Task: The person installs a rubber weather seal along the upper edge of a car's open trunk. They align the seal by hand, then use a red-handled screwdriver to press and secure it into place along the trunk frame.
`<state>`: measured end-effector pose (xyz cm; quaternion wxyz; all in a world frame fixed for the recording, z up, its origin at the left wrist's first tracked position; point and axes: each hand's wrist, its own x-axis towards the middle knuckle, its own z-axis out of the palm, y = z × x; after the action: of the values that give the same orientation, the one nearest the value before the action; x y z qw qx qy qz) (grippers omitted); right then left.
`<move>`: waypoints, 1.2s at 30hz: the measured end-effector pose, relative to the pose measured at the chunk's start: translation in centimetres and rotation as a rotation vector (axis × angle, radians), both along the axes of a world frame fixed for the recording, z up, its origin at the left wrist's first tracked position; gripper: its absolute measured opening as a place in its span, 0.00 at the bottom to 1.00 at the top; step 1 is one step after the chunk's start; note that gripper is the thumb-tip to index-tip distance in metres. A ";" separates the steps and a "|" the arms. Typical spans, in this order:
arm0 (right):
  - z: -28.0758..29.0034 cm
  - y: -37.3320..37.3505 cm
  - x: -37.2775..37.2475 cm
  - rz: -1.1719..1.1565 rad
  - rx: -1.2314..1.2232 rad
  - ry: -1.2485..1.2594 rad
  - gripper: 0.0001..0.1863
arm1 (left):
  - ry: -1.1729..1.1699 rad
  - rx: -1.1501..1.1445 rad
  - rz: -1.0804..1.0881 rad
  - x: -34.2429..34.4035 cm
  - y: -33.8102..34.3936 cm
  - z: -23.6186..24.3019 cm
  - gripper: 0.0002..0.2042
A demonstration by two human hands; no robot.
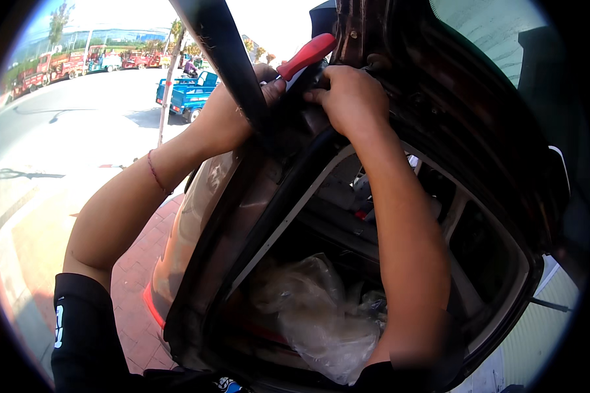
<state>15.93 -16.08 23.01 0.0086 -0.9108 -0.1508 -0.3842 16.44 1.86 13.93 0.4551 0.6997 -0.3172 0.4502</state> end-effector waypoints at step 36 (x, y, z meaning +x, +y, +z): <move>-1.4 -2.7 2.4 0.434 -0.344 -0.369 0.12 | -0.267 -0.169 0.036 1.5 -0.3 -2.3 0.11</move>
<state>18.35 -18.79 21.60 -0.0910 -0.7605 -0.4030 -0.5009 17.97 1.59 11.67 0.4580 0.5984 -0.3232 0.5724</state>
